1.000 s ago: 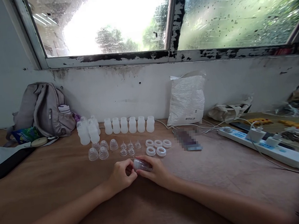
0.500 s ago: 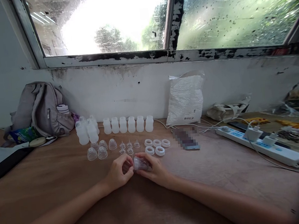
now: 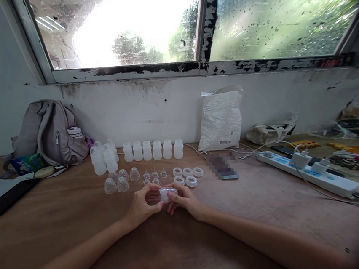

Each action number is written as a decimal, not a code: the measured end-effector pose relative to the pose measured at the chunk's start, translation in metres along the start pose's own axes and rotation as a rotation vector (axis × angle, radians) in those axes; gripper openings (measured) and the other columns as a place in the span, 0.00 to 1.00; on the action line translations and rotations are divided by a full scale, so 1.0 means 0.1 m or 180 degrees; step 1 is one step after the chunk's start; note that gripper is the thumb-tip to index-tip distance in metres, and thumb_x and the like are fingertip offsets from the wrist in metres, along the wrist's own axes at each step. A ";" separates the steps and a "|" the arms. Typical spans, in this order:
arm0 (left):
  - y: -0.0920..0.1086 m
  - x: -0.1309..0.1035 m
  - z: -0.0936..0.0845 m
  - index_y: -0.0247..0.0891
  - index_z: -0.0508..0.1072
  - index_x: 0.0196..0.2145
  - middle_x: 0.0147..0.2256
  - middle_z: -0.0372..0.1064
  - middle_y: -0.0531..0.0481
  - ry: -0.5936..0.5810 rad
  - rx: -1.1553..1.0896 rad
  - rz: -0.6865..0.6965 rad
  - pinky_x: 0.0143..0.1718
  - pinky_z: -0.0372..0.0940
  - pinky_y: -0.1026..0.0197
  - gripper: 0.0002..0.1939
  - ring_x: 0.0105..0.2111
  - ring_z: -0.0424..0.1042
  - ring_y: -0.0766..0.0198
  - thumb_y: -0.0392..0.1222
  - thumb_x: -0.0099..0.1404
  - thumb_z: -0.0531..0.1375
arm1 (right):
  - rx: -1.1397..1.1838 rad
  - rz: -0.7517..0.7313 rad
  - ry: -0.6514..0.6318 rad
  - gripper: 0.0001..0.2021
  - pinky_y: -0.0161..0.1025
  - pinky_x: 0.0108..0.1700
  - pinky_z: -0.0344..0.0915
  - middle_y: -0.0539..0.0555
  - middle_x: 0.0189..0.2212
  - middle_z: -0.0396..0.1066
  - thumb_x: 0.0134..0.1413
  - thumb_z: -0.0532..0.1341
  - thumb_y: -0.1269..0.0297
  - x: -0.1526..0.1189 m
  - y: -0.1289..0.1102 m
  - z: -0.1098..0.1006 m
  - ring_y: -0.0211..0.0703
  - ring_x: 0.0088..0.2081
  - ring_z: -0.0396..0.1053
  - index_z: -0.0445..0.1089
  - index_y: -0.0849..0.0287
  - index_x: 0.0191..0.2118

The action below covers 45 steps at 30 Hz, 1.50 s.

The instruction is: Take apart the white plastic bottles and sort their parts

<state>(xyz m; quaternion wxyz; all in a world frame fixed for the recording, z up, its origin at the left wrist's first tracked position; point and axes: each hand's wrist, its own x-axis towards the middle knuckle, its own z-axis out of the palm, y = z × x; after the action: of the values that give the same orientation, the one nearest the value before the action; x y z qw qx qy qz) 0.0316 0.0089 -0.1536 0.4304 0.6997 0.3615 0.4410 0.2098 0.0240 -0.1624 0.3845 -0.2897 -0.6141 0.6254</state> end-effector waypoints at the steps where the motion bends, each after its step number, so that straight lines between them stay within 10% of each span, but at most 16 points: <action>1: 0.00 0.00 0.01 0.35 0.64 0.38 0.37 0.69 0.47 0.0064 -0.0052 -0.0047 0.42 0.67 0.56 0.16 0.39 0.70 0.60 0.36 0.50 0.61 | 0.0184 -0.0008 -0.0020 0.17 0.36 0.26 0.67 0.49 0.22 0.68 0.48 0.59 0.56 0.00 0.01 0.00 0.37 0.22 0.69 0.60 0.62 0.41; 16: -0.04 -0.08 -0.18 0.38 0.61 0.40 0.42 0.61 0.47 0.0460 -0.0073 -0.0086 0.39 0.67 0.59 0.18 0.41 0.67 0.61 0.34 0.50 0.59 | -0.0709 -0.0452 0.0879 0.20 0.32 0.20 0.62 0.44 0.20 0.62 0.46 0.59 0.55 0.08 -0.10 -0.16 0.34 0.19 0.63 0.54 0.56 0.43; 24: -0.08 -0.44 -0.67 0.37 0.63 0.41 0.45 0.61 0.45 0.0669 0.0126 -0.0483 0.39 0.66 0.59 0.18 0.45 0.64 0.56 0.37 0.50 0.58 | -0.3890 -0.1576 0.0033 0.21 0.44 0.44 0.58 0.56 0.39 0.65 0.42 0.64 0.62 0.71 -0.31 0.08 0.47 0.42 0.61 0.62 0.58 0.44; 32: -0.03 -0.42 -0.77 0.35 0.65 0.42 0.39 0.66 0.47 0.0943 -0.0115 -0.0771 0.41 0.64 0.56 0.20 0.38 0.69 0.58 0.40 0.50 0.60 | -0.5024 -0.1501 -0.0341 0.17 0.46 0.45 0.53 0.58 0.40 0.63 0.45 0.61 0.64 1.13 -0.15 0.49 0.50 0.45 0.57 0.63 0.59 0.43; 45: -0.01 -0.44 -0.59 0.38 0.64 0.42 0.43 0.64 0.46 0.0172 -0.0463 -0.0611 0.45 0.62 0.56 0.19 0.43 0.67 0.58 0.38 0.51 0.61 | -0.3939 -0.1970 -0.0603 0.14 0.40 0.40 0.58 0.58 0.35 0.68 0.54 0.53 0.59 0.28 -0.31 0.40 0.45 0.37 0.64 0.62 0.60 0.44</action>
<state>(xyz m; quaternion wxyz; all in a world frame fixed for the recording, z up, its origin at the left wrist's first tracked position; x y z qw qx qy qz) -0.0384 -0.0134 -0.1535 0.5104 0.6167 0.4054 0.4415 0.1652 0.0237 -0.1250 0.2541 -0.2113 -0.9427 0.0449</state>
